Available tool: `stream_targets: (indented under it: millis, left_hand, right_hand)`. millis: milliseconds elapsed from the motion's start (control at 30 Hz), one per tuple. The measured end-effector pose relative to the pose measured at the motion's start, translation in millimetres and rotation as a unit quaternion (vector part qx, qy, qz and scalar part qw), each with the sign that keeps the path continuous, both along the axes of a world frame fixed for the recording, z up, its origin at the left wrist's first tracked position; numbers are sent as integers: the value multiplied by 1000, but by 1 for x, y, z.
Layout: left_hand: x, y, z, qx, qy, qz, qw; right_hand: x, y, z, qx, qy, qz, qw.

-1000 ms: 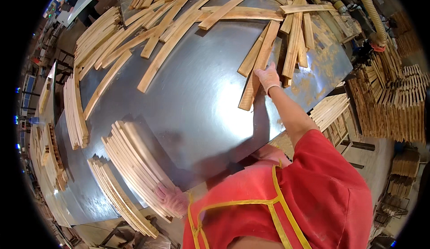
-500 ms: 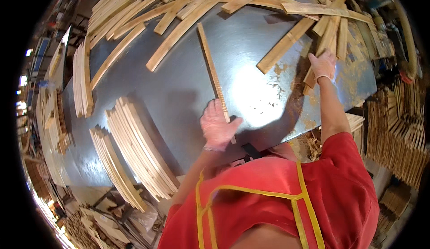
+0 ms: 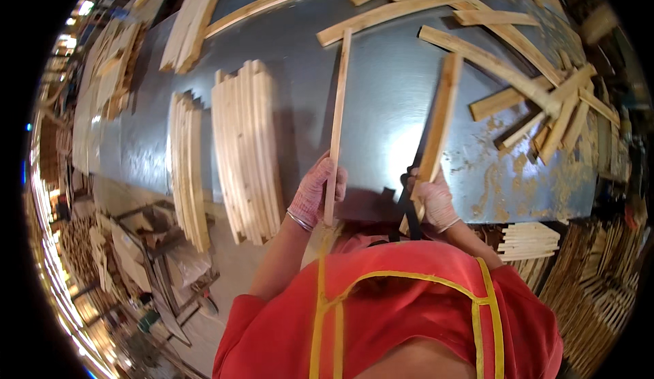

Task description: The person picks up thin wooden planks from a metal table and stacks them into neat piles. They repeatedly gather planks, align them, and place them into growing stacks while other workers handle wood in the background.

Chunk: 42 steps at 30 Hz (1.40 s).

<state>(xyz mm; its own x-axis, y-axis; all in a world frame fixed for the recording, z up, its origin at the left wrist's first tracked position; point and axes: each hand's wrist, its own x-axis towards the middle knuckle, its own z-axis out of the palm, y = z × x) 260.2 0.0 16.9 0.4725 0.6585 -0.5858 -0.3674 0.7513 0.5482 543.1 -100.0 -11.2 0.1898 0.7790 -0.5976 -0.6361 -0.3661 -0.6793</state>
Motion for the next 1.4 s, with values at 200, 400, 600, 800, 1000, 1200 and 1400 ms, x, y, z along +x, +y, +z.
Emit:
stream_targets:
  millis: [200,400,600,800,1000,1200,1400]
  left_hand:
    - [-76,-32,19,30,-123,40,991]
    - [-94,-42,37,213,225,40,950]
    - [-91,-61,21,222,424,29,878]
    - [-20,-33,16,228,473,-68,848]
    - [28,-16,-36,222,694,-262,633]
    - [32,5,-43,352,726,-276,523]
    - [4,10,2,-37,58,14,998]
  right_hand:
    - [-122,64,5,-41,-342,456,821]
    - [-223,132,-75,335,-356,598,635]
    - [-199,150,-41,96,105,422,895]
    - [-120,84,-6,39,259,361,895]
    - [-15,148,-22,161,-392,493,760]
    - [260,247,-18,60,-900,193,386]
    - [204,232,18,-59,-435,367,820]
